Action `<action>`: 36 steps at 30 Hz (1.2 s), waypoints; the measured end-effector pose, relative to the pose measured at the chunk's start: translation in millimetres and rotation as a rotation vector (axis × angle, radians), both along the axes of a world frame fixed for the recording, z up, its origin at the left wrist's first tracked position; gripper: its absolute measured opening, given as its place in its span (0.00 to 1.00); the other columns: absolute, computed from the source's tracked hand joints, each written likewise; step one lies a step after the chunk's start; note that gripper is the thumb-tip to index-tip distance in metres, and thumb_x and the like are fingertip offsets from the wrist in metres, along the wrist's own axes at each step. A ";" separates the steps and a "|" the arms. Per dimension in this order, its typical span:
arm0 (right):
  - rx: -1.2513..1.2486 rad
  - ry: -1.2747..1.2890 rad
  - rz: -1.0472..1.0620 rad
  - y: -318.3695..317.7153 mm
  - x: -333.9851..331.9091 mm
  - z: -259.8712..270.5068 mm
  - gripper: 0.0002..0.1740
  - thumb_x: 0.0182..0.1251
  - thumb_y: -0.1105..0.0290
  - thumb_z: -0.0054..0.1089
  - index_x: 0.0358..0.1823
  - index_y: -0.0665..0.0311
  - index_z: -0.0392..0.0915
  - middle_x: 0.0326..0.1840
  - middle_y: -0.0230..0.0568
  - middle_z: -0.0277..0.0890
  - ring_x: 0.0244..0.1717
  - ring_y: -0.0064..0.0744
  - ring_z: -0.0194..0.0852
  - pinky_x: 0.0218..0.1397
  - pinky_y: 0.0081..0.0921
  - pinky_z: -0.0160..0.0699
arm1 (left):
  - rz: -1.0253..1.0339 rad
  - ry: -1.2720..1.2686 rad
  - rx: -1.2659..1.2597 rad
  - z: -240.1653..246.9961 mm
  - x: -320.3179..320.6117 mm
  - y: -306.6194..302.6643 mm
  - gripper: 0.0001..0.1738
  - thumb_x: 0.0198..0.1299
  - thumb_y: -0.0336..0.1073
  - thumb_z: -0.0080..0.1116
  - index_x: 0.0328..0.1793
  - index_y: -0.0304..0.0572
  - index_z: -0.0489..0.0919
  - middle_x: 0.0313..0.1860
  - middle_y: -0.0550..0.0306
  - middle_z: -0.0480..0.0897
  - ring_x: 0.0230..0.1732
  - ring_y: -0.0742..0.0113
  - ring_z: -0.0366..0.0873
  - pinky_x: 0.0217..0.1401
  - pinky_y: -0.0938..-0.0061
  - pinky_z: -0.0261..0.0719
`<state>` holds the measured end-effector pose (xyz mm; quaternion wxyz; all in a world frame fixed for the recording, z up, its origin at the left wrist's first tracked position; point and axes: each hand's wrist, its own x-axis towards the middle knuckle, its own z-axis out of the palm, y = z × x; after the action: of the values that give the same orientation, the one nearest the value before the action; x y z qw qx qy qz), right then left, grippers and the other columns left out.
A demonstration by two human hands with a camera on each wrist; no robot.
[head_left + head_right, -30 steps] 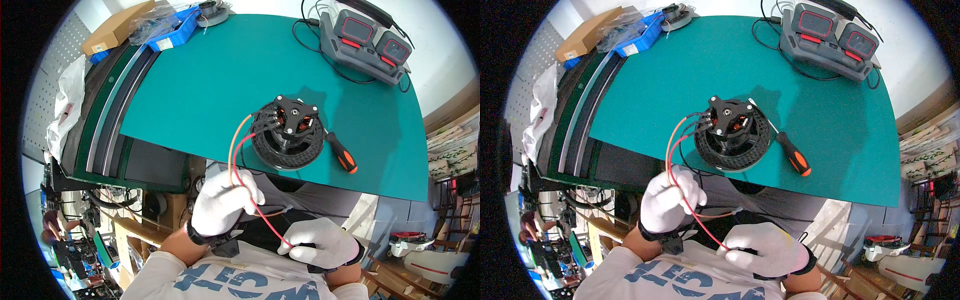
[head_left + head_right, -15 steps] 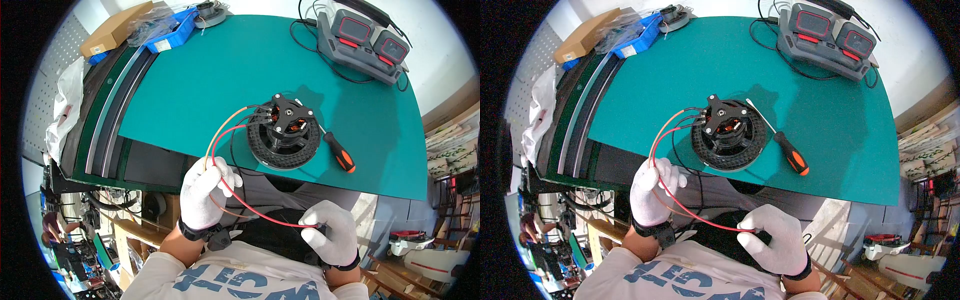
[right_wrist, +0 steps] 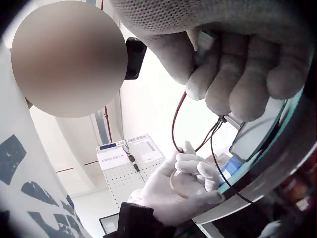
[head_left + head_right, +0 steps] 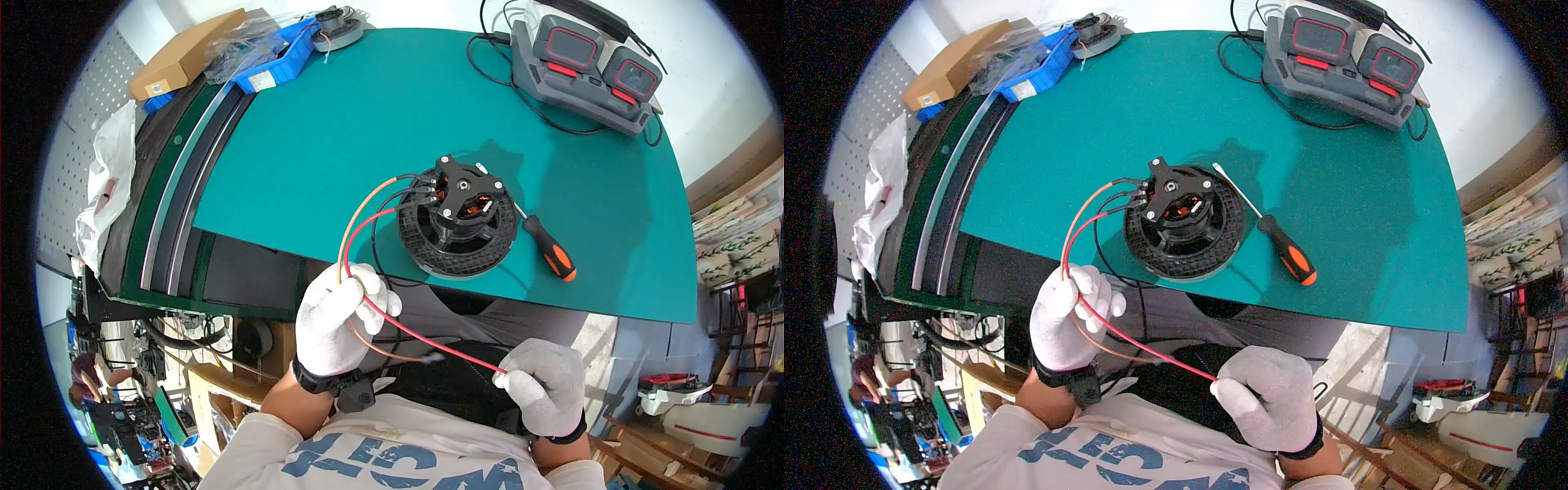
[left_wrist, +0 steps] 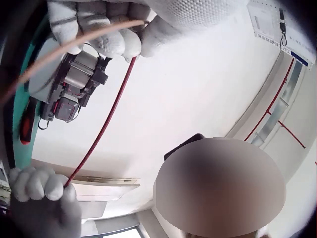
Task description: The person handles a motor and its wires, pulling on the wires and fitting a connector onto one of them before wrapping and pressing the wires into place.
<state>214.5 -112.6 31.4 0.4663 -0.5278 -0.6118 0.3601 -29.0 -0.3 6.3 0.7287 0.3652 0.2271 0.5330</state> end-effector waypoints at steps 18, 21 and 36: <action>-0.118 0.002 0.019 -5.3 2.2 -3.4 0.12 0.62 0.69 0.60 0.21 0.64 0.78 0.19 0.44 0.76 0.21 0.47 0.78 0.27 0.38 0.71 | 0.099 0.205 0.067 -0.2 4.0 -0.7 0.17 0.69 0.43 0.66 0.31 0.44 0.76 0.22 0.63 0.72 0.22 0.73 0.67 0.41 0.65 0.74; -0.147 0.073 0.064 -6.5 4.5 -4.7 0.12 0.63 0.70 0.59 0.21 0.64 0.78 0.19 0.44 0.75 0.20 0.47 0.76 0.26 0.38 0.70 | 0.116 0.166 0.146 -4.9 6.3 0.9 0.15 0.68 0.41 0.66 0.32 0.44 0.76 0.22 0.64 0.71 0.23 0.73 0.67 0.41 0.65 0.74; -0.216 -0.129 0.203 12.9 12.1 -2.2 0.22 0.63 0.65 0.72 0.56 0.65 0.81 0.32 0.48 0.83 0.32 0.46 0.85 0.38 0.36 0.83 | 0.149 0.145 0.105 4.5 16.1 -4.3 0.12 0.68 0.37 0.65 0.33 0.44 0.76 0.22 0.65 0.71 0.23 0.73 0.67 0.40 0.65 0.73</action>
<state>226.6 -99.7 29.2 0.3277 -0.5322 -0.6483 0.4348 -12.9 -4.5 10.8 0.6486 0.4225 0.2777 0.5689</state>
